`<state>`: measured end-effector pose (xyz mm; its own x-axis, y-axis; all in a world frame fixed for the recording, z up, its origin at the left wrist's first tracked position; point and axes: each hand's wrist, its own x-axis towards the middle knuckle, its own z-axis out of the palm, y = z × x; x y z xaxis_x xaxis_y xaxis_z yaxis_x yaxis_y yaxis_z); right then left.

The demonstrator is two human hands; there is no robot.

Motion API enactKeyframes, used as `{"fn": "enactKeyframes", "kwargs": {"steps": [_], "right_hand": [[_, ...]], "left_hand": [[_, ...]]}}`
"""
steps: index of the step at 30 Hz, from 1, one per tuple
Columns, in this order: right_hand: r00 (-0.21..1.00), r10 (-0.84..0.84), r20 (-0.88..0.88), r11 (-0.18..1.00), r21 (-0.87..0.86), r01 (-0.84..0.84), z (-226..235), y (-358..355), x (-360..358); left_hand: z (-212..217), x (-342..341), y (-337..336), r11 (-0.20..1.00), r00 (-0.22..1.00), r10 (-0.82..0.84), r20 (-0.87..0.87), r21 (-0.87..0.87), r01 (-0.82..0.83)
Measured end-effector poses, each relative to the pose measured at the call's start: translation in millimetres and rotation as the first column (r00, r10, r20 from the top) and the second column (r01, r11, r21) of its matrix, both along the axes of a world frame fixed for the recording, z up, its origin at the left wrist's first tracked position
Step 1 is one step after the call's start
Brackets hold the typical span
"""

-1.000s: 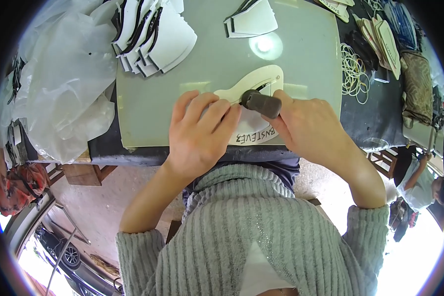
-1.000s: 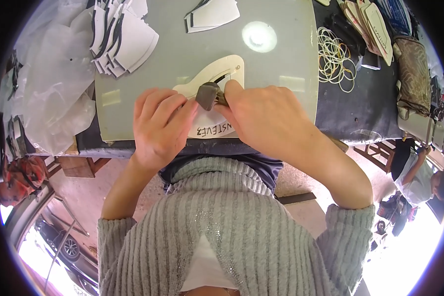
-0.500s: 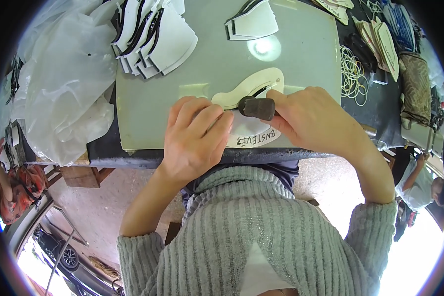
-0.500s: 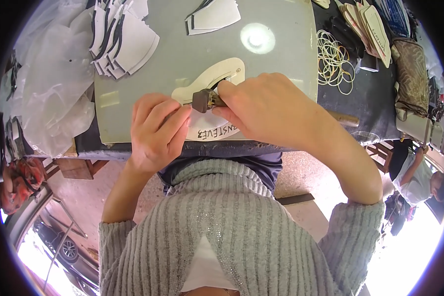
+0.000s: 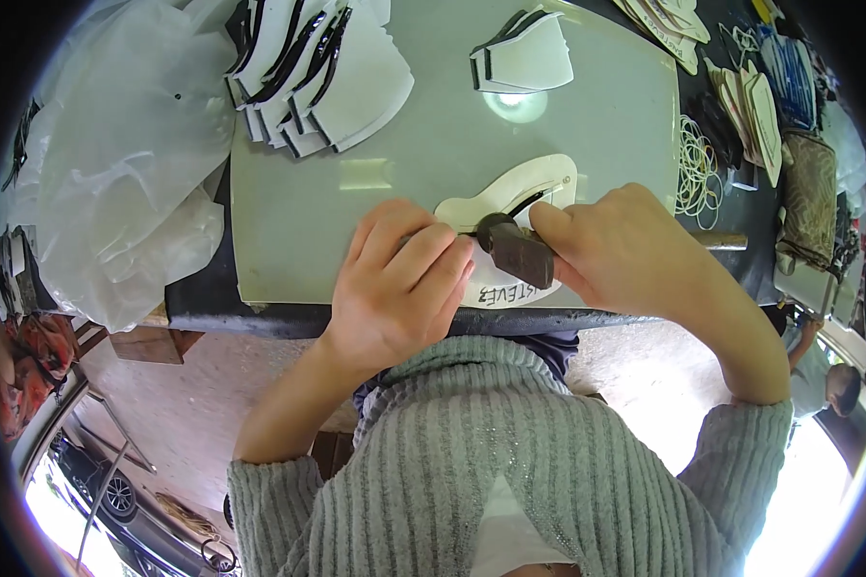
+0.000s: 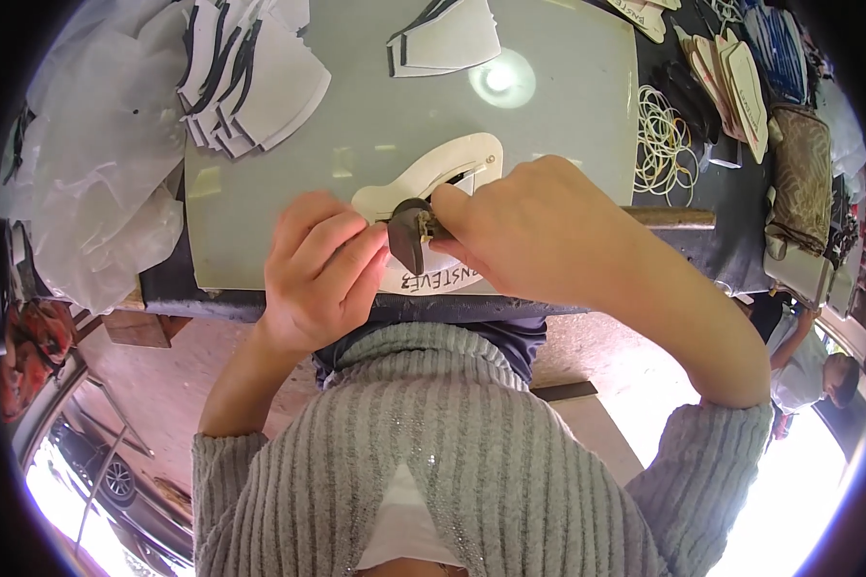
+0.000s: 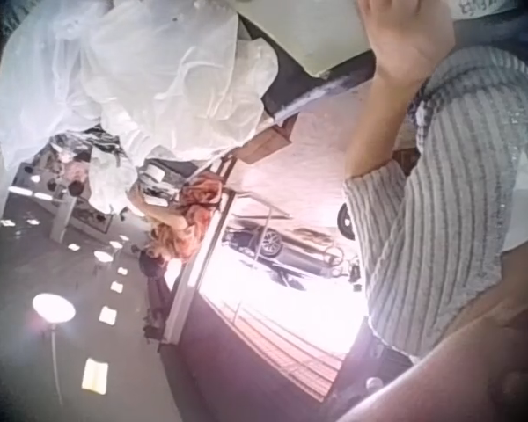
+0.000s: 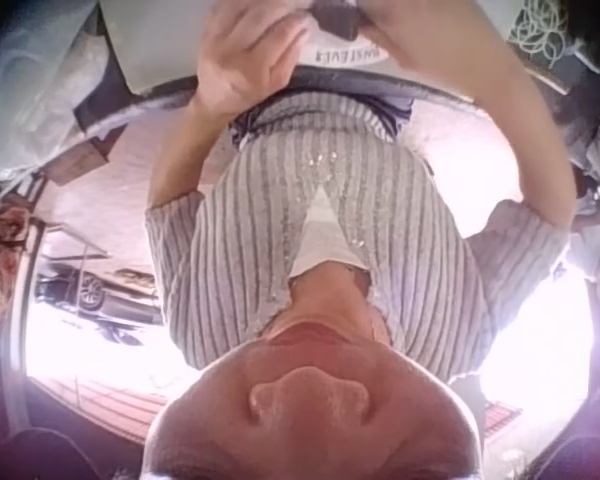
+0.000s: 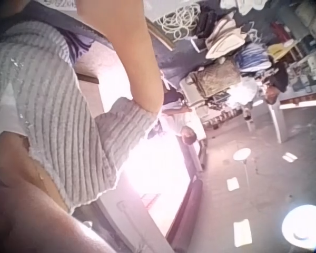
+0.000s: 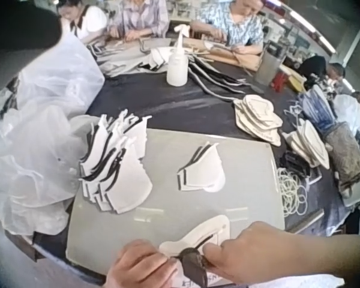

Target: Hammering shoe components to bond or shape them on a workbench.

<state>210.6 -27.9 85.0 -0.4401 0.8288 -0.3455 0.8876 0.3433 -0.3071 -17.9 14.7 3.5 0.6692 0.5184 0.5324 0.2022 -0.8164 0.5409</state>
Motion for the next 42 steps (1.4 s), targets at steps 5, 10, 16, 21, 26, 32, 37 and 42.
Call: {"fn": "enactKeyframes", "kwargs": {"steps": [5, 10, 16, 21, 26, 32, 37, 42], "right_hand": [[1.0, -0.024, 0.017, 0.999, 0.045, 0.024, -3.8, -5.3, -1.8], [1.0, -0.029, -0.009, 0.995, 0.092, 0.029, -6.0, -6.7, -3.8], [0.996, -0.079, -0.032, 0.995, 0.06, 0.08, -2.0, -4.9, -14.0], [0.984, -0.154, -0.089, 0.985, 0.064, 0.16, -9.0, -12.5, -12.2], [0.926, -0.204, -0.318, 0.932, 0.225, 0.282, -2.2, -17.2, -16.2], [0.963, -0.226, -0.146, 0.965, 0.103, 0.242, -5.6, -10.7, -23.7], [0.951, -0.258, -0.17, 0.961, 0.058, 0.271, -13.2, -13.4, -23.3], [0.813, -0.451, -0.369, 0.824, 0.178, 0.538, 4.6, -17.6, 1.3]], "left_hand": [[-3.5, 0.7, -1.9, 0.998, 0.999, 0.026, 0.026, -0.052, -0.024], [-5.4, 0.8, 0.1, 1.0, 0.999, 0.019, 0.041, -0.02, -0.019], [1.5, -0.7, 0.4, 0.997, 0.999, 0.03, 0.023, -0.065, -0.029], [0.3, 0.0, -0.9, 0.997, 0.998, 0.041, 0.043, -0.069, -0.038], [1.0, -1.3, -3.3, 0.994, 0.996, 0.061, 0.062, -0.094, -0.055], [1.7, -3.4, -4.3, 0.99, 0.994, 0.106, 0.03, -0.095, -0.102], [-1.9, -1.6, -2.1, 0.996, 0.998, 0.046, 0.039, -0.076, -0.043], [2.2, -1.7, -4.5, 0.999, 0.996, 0.018, -0.085, 0.05, -0.014]]}}
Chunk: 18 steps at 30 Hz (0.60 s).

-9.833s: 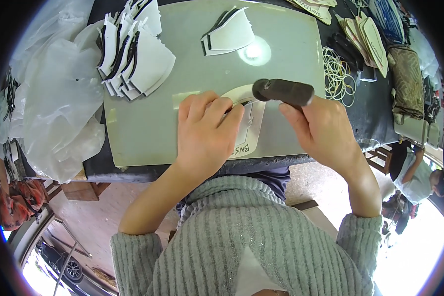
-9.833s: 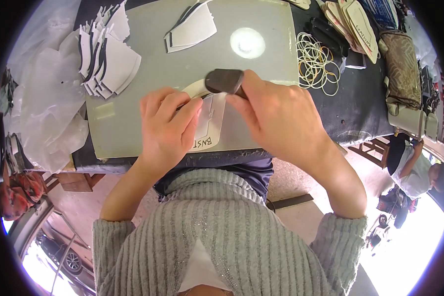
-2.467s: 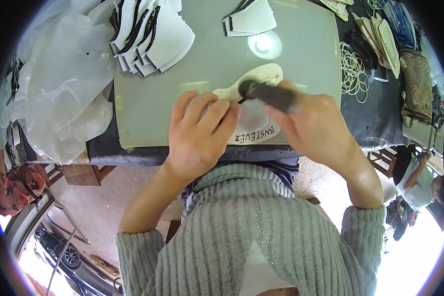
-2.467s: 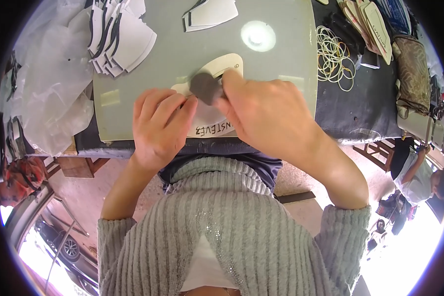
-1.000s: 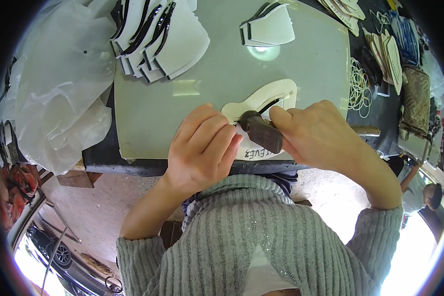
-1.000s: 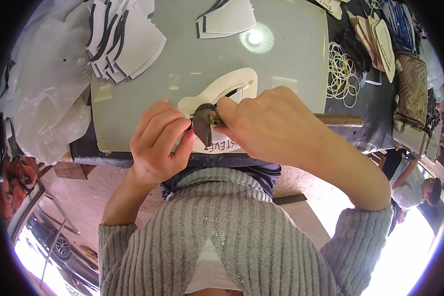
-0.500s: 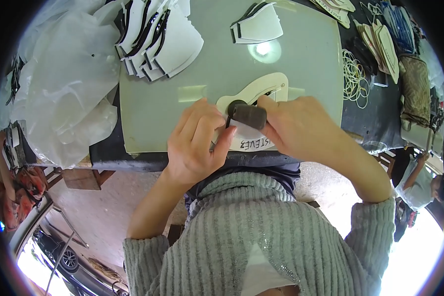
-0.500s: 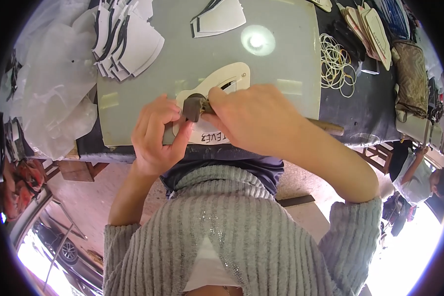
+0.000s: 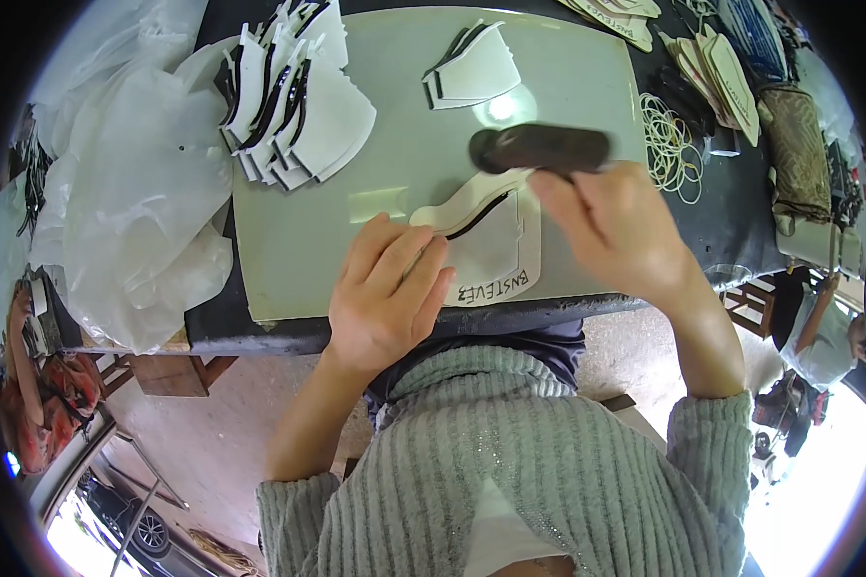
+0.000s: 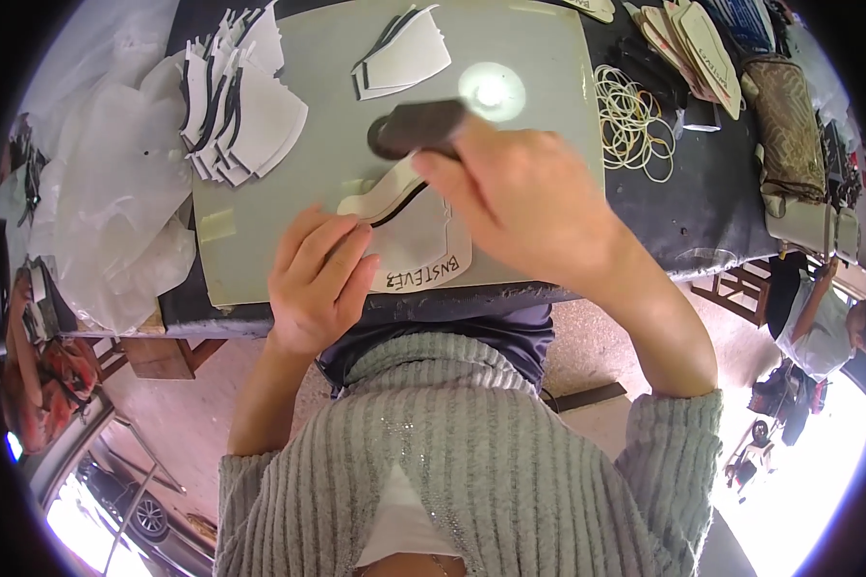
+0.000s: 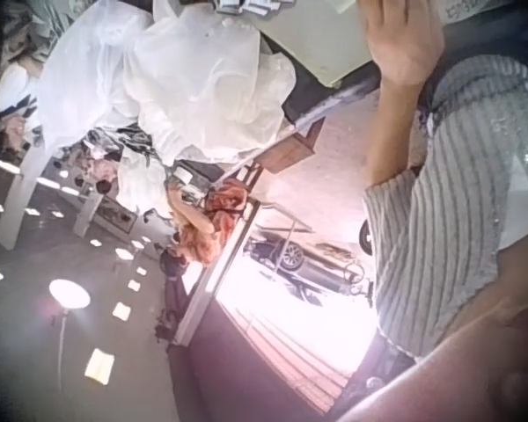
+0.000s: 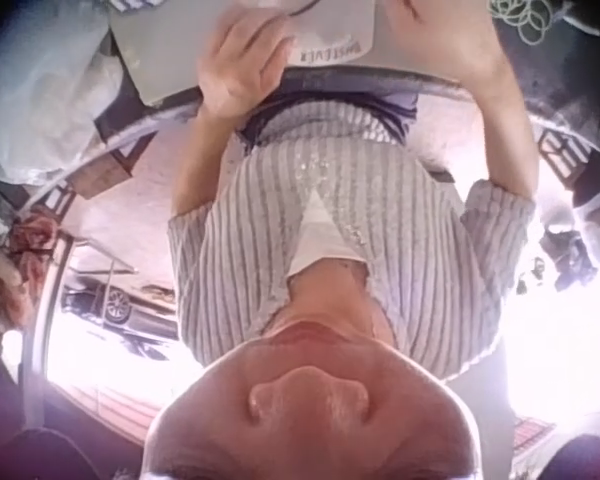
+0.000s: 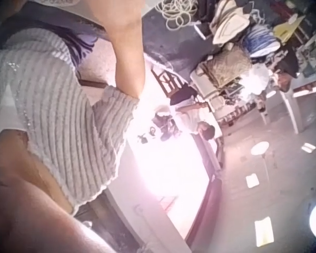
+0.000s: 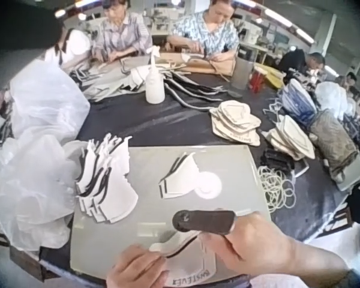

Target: Hammering shoe components to bond or shape them on a workbench.

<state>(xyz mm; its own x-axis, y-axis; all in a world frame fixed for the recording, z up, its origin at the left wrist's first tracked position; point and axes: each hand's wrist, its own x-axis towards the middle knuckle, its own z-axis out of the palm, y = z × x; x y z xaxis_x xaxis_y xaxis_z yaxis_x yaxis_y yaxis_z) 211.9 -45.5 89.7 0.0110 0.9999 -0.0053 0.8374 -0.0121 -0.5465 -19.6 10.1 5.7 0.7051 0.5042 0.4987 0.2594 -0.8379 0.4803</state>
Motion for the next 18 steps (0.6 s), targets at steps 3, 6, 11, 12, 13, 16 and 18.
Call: {"fn": "enactKeyframes", "kwargs": {"steps": [3, 6, 11, 12, 13, 16, 18], "right_hand": [[0.997, -0.042, 0.066, 0.995, -0.082, 0.047, -14.8, -19.7, 1.1], [0.977, 0.039, 0.21, 0.987, -0.162, -0.005, -13.7, -23.4, 7.1], [0.978, -0.009, 0.209, 0.993, -0.116, 0.034, -11.9, -23.3, 3.4], [0.977, -0.02, 0.212, 0.994, -0.105, 0.043, -13.5, -24.9, 4.8], [0.98, -0.001, 0.201, 0.992, -0.123, 0.026, -15.3, -24.8, 8.4], [0.992, -0.035, 0.125, 0.998, -0.04, 0.04, -27.4, -22.9, 22.7], [0.776, -0.332, -0.537, 0.942, -0.14, 0.306, -27.2, -24.4, 29.5]], "left_hand": [[-0.2, 2.0, -0.6, 1.0, 1.0, -0.006, 0.011, -0.003, 0.006], [-0.1, 2.4, 0.3, 1.0, 1.0, -0.006, 0.016, -0.005, 0.006], [0.8, 3.1, -1.6, 1.0, 0.999, 0.002, 0.045, 0.012, -0.003], [0.6, 3.5, -1.9, 1.0, 0.999, -0.006, 0.048, 0.024, 0.005], [0.0, 3.2, -2.6, 1.0, 0.999, 0.016, 0.041, 0.015, -0.017], [-1.9, 2.1, -4.4, 0.999, 0.999, 0.035, 0.033, 0.017, -0.036], [0.8, 2.9, -4.1, 0.999, 0.999, 0.041, 0.028, 0.023, -0.042]]}}
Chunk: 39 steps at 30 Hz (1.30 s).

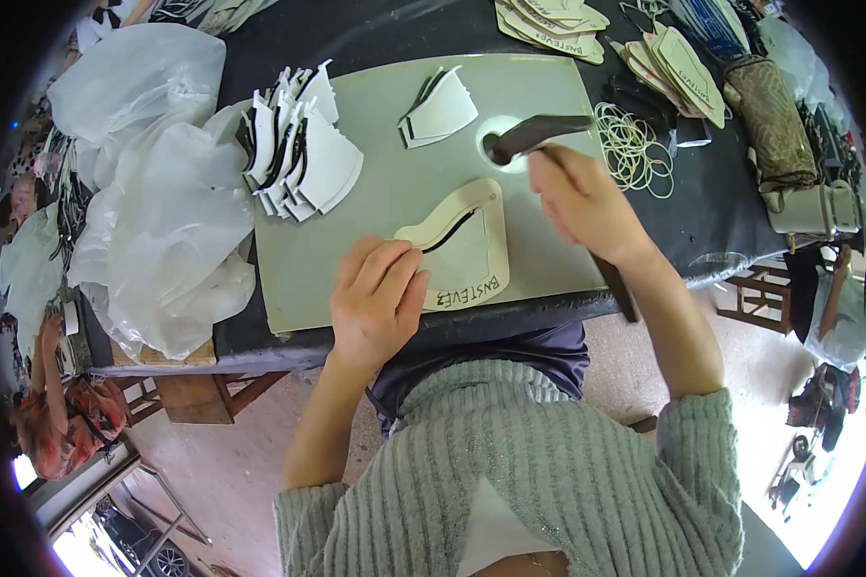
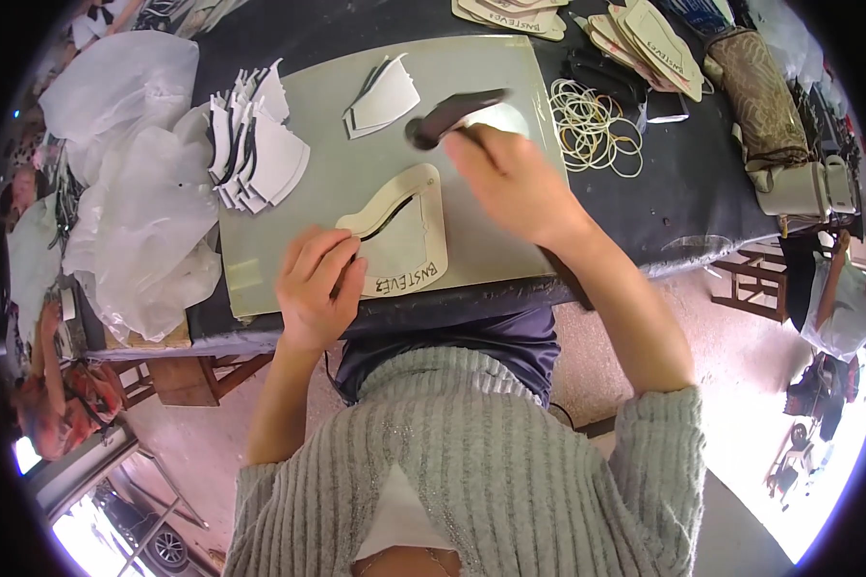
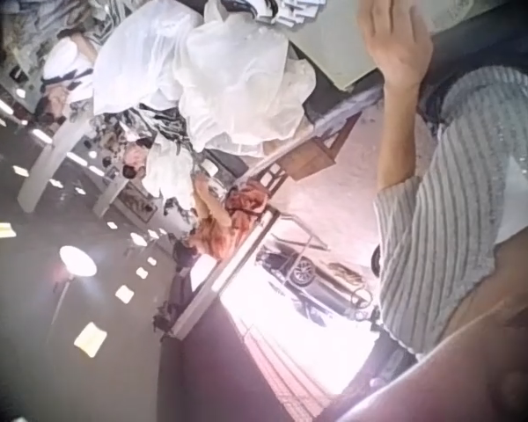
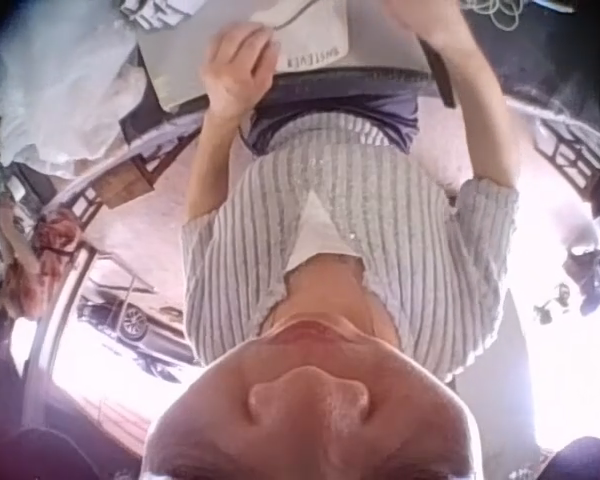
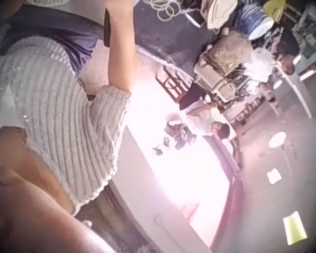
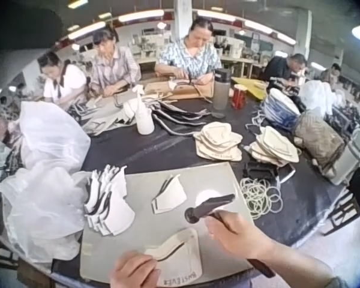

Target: Hammering shoe components to bond or shape them on a workbench.

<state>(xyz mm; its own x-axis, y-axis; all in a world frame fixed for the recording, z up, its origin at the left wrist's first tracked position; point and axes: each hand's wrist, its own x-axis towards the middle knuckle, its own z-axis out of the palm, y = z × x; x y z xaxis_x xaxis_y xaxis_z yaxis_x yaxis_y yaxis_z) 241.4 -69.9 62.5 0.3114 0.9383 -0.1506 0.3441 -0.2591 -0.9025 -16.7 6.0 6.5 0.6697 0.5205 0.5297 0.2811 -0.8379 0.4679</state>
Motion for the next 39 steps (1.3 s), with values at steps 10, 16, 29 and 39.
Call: {"fn": "enactKeyframes", "kwargs": {"steps": [10, 16, 29, 39], "right_hand": [[0.852, -0.18, -0.491, 0.983, -0.126, 0.136, -18.1, -12.7, -29.0], [0.943, -0.112, -0.314, 0.986, -0.156, 0.065, -17.3, -6.8, -32.1], [0.968, -0.148, -0.201, 0.983, -0.137, 0.122, -20.7, -11.0, -37.4], [0.932, -0.203, -0.3, 0.975, -0.147, 0.165, -12.2, -6.9, -41.3]], "left_hand": [[37.5, 34.6, 3.4, 0.936, 0.933, -0.183, -0.311, -0.344, 0.069], [46.8, 26.9, 37.8, 0.913, 0.848, -0.344, -0.402, -0.354, 0.203], [21.9, 17.7, 19.3, 0.838, 0.824, -0.237, -0.515, 0.321, 0.441], [69.3, 17.1, 86.7, 0.929, 0.968, 0.246, -0.051, 0.297, -0.22]]}}
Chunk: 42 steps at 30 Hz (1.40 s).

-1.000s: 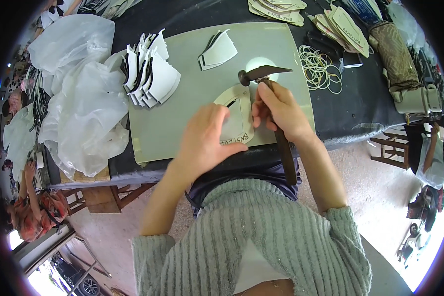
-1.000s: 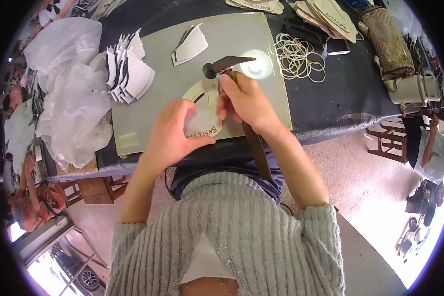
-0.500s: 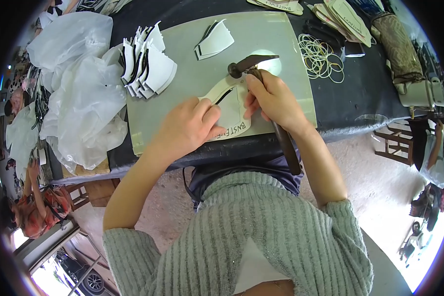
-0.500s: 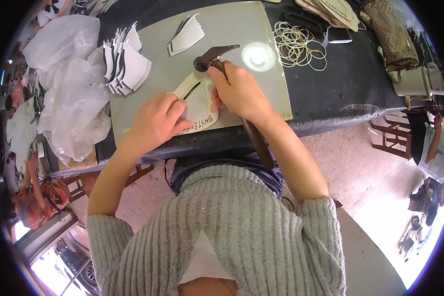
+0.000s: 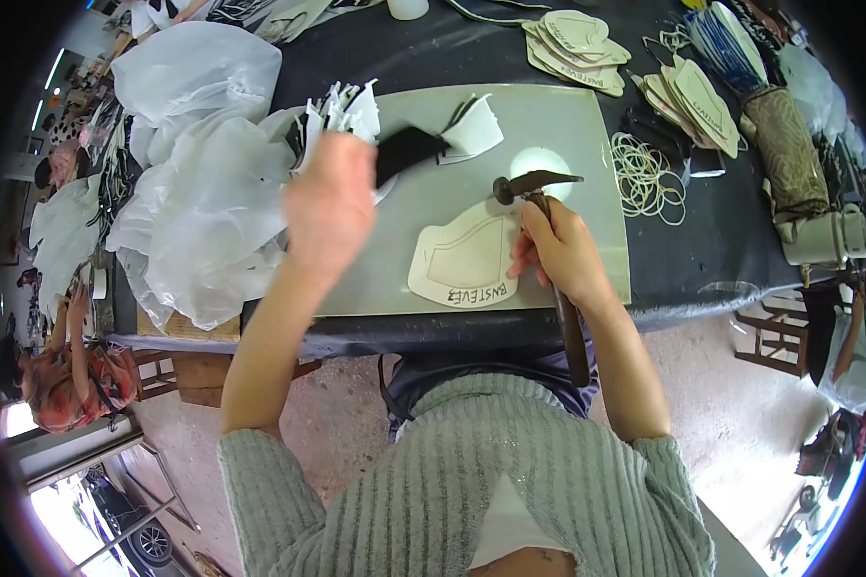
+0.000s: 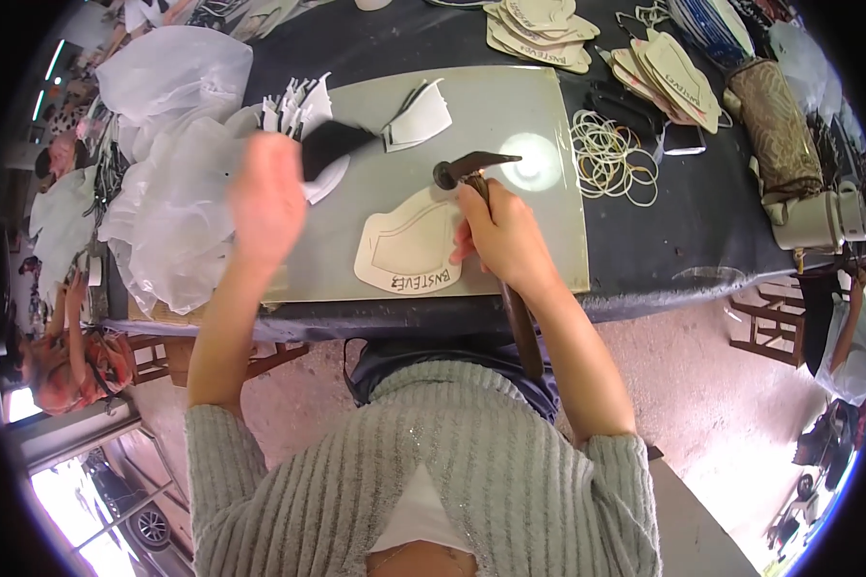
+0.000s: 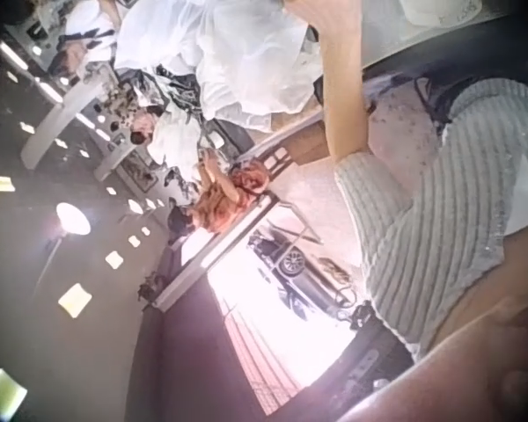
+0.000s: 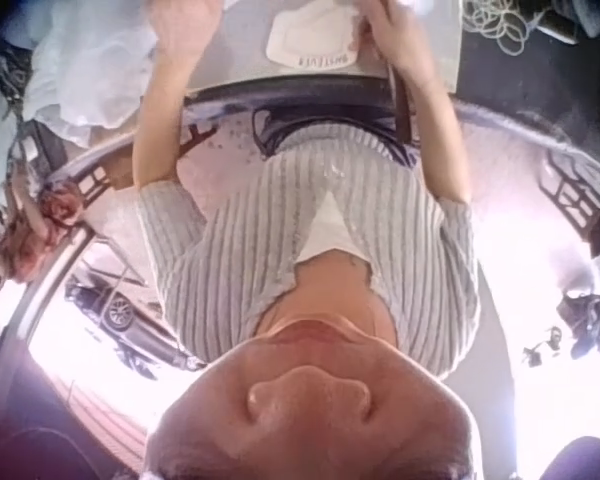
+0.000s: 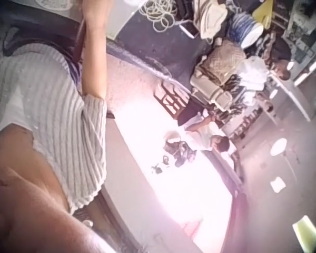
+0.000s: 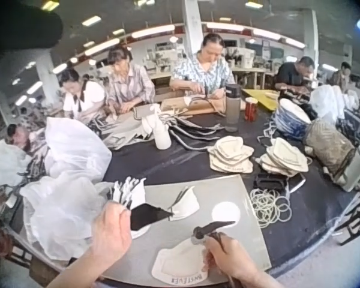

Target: Hammering shoe components to bond or shape them on a workbench.

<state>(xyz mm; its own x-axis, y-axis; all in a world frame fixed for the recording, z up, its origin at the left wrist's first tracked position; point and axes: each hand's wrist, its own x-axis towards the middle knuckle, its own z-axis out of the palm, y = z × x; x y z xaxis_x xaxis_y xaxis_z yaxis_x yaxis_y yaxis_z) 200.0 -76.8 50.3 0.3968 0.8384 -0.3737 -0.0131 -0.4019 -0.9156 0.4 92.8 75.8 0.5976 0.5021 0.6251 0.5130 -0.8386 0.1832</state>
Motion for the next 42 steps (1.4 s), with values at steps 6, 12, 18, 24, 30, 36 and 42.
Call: {"fn": "enactKeyframes", "kwargs": {"steps": [6, 12, 18, 24, 30, 36, 42], "right_hand": [[0.998, 0.02, -0.06, 0.999, 0.041, -0.017, -8.9, -2.7, 1.5], [0.999, -0.001, -0.052, 0.999, 0.037, 0.003, -9.0, 1.7, 4.0], [1.0, -0.022, 0.016, 0.998, 0.058, 0.021, 2.5, -13.0, 14.0], [0.993, 0.023, 0.119, 0.99, 0.138, -0.039, -21.3, -9.3, -2.7], [0.998, 0.025, -0.064, 0.985, 0.171, -0.014, -20.1, -12.8, -0.2], [0.869, -0.117, -0.481, 0.907, 0.305, 0.291, 16.5, -1.7, 18.7], [0.946, -0.108, -0.304, 0.949, 0.253, 0.19, 5.9, 11.5, 11.1]], "left_hand": [[-21.8, -27.9, 34.9, 0.902, 0.965, -0.015, -0.261, 0.414, 0.125], [-9.9, 4.3, 29.9, 0.996, 0.996, -0.088, 0.012, -0.004, 0.088], [-30.3, 105.3, 23.5, 0.919, 0.93, -0.363, -0.056, -0.185, 0.347], [-56.8, 85.2, 40.3, 0.919, 0.946, -0.296, -0.129, -0.31, 0.245], [-28.4, 90.7, 30.6, 0.968, 0.964, -0.231, -0.135, -0.131, 0.214], [6.8, 85.1, -48.6, 0.858, 0.905, -0.387, -0.178, 0.29, 0.424], [-13.2, 47.8, -48.8, 0.879, 0.867, -0.477, -0.147, -0.104, 0.466]]}}
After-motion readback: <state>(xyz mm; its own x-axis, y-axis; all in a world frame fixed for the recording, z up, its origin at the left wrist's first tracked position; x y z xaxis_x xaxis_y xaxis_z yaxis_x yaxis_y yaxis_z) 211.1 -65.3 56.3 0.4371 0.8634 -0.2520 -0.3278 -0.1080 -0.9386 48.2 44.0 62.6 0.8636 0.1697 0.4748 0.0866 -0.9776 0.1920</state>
